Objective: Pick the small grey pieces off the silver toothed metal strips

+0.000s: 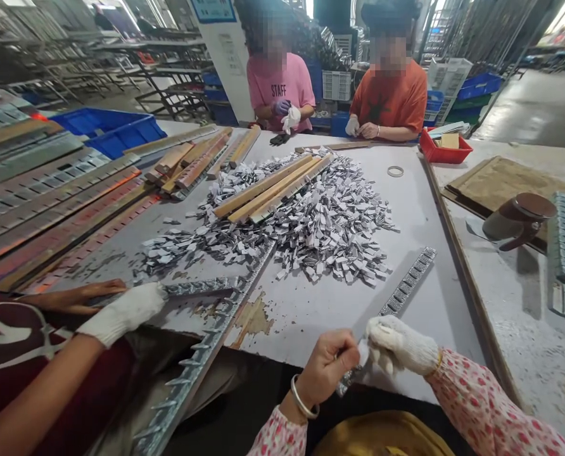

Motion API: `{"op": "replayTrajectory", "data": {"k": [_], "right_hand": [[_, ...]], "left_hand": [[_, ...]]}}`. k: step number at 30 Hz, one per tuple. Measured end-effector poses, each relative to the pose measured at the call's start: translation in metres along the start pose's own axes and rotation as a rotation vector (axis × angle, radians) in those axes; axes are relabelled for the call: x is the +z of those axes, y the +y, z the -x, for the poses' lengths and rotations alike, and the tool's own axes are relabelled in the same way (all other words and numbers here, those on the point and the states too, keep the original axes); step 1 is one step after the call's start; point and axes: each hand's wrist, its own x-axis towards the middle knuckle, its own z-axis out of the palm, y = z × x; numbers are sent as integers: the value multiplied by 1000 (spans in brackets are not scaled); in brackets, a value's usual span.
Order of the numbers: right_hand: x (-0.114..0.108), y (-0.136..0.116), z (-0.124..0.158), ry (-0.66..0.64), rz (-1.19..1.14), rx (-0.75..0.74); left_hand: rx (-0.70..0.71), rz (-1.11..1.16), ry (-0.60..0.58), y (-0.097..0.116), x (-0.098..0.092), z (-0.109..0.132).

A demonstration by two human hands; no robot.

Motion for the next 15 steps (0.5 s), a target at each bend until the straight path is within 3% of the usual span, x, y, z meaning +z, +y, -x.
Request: {"op": "replayTrajectory", "data": {"k": [3,5,8,10,15], "right_hand": [[4,13,6,-112,-202,-2],[5,17,10,-26,-227,-34],[4,18,17,147,-119,-78],[4,19,20,162,-89,-82],[7,24,24,34,-94,-43]], "left_hand": [[40,261,-90,-3,8,5],[18,142,-38,-3,9,6],[22,-331,50,2,7,8],[47,-477,21,6,7,9],[55,-258,-43,1,19,13]]}}
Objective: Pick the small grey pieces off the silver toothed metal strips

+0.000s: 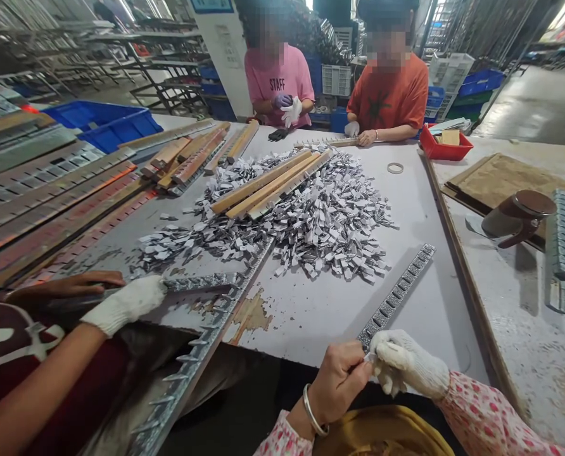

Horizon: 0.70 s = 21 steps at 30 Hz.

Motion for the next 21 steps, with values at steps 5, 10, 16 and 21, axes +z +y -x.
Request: {"op": "replayTrajectory", "data": {"k": [5,10,16,21], "right_hand": [[-3,3,5,-19,5,-19],[-34,-5,6,236,347,-81],[-57,-19,-5,437,1254,26],[-52,-18,-17,376,1504,70]], "left_hand": [[-9,2,4,-4,8,2],[-46,-304,142,-16,8,4],[-142,-448,51,-56,23,7],[-73,-486,95,-74,32,9]]}}
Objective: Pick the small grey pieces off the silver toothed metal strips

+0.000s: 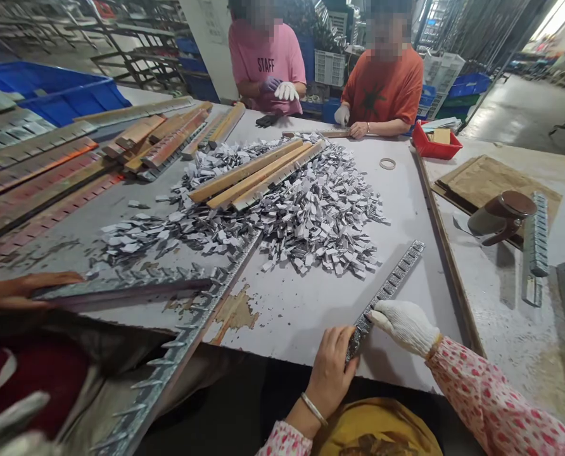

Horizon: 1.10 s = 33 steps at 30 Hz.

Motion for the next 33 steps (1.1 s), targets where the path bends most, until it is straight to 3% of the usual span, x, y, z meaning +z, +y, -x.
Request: {"op": "replayTrajectory", "data": {"k": [7,13,15,17,19,20,21,24,26,28,30,33], "right_hand": [[-12,-18,-16,-113,208,25],[-10,-39,-30,-132,316,-35],[-8,-42,-31,-133,334,-46],[-5,-41,-31,-111,322,-18],[-3,-39,-28,-77,285,15],[-1,-37,-27,-55,269,22],[0,-37,-26,-38,258,15],[5,-38,-22,-31,238,-54],[5,-40,-20,-57,226,-95],[3,-39,-17,-60,198,-60],[-2,-30,-13,-22,130,16],[-11,-12,-9,62,-111,72]], "left_hand": [[19,40,2,-4,0,1],[16,108,-11,-1,-2,1],[-2,167,-26,-3,-10,1],[-43,325,-131,-9,-23,-4],[-118,506,-238,-15,-40,-19],[-152,527,-237,-18,-48,-31],[-184,469,-181,-20,-55,-45],[-216,-80,78,-22,-61,-98],[-224,-391,69,-22,-57,-131],[-200,-552,39,-24,-50,-153],[-170,-568,64,-31,-45,-160],[-217,-524,149,-41,-47,-146]]}}
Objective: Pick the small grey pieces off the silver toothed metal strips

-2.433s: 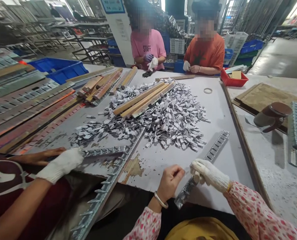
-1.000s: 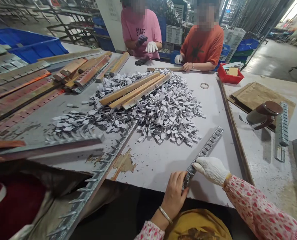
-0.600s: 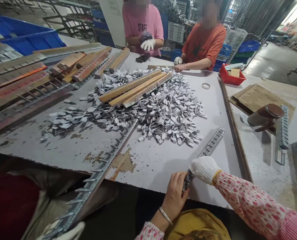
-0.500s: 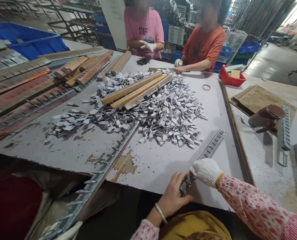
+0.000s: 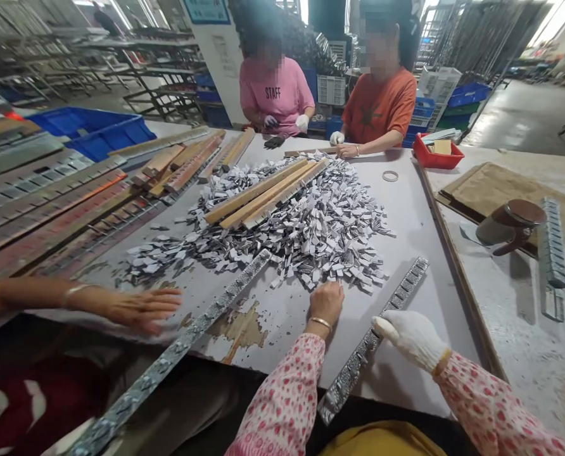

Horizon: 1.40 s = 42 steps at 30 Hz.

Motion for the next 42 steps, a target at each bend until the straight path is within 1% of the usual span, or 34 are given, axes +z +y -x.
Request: {"op": "replayTrajectory", "data": {"k": [1,2,4,6,7,9,11,13,17,18,21,22,23,24,26,28,30,32,33,34,36,37,38,39,40,42], "right_hand": [[-3,4,0,4,-142,16],[-6,7,-1,-4,-308,43],[-11,5,-3,-46,-666,140],[-12,-5,-6,-101,-974,192],[-12,-11,-6,-137,-1076,188],[-10,-22,-6,-224,-1187,119],[-7,-30,-2,-281,-1207,53],[-2,-34,4,-290,-1209,39],[10,-36,18,-297,-1276,24],[13,-37,22,-325,-1323,26],[21,-37,31,-473,-1514,26],[23,-36,33,-499,-1565,18],[23,-35,35,-496,-1586,16],[23,-34,37,-466,-1575,16],[23,-31,41,-365,-1489,16],[23,-29,43,-290,-1397,11],[26,-27,46,-286,-1364,-6],[32,-26,48,-353,-1396,5],[36,-25,49,-393,-1431,5],[39,-24,50,-432,-1470,4],[45,-22,54,-496,-1529,6],[47,-21,55,-529,-1538,2],[49,-19,57,-560,-1535,-4],[49,-17,58,-576,-1523,-9],[49,-15,58,-577,-1502,-13],[45,-9,54,-510,-1425,-1]], "left_hand": [[-38,56,19,-4,-2,8],[-72,162,26,-7,-6,16],[-103,507,-4,-7,-19,36],[-75,832,-67,0,-34,56],[-44,911,-100,5,-41,65],[23,962,-144,14,-54,81],[62,978,-171,21,-63,94],[74,990,-193,23,-66,102],[123,1008,-188,25,-67,114],[140,1059,-198,26,-67,117],[175,1327,-322,32,-64,124],[173,1369,-345,34,-63,126],[162,1358,-337,35,-62,128],[149,1296,-305,36,-62,129],[142,1084,-219,37,-63,131],[188,897,-175,37,-65,134],[250,795,-150,38,-66,137],[248,803,-102,40,-63,140],[216,855,-116,41,-61,142],[174,929,-168,42,-59,144],[100,1079,-336,45,-54,148],[92,1128,-415,47,-52,150],[109,1141,-460,48,-51,151],[139,1112,-460,49,-50,151],[168,1051,-427,49,-51,151],[186,887,-337,49,-52,149]]}}
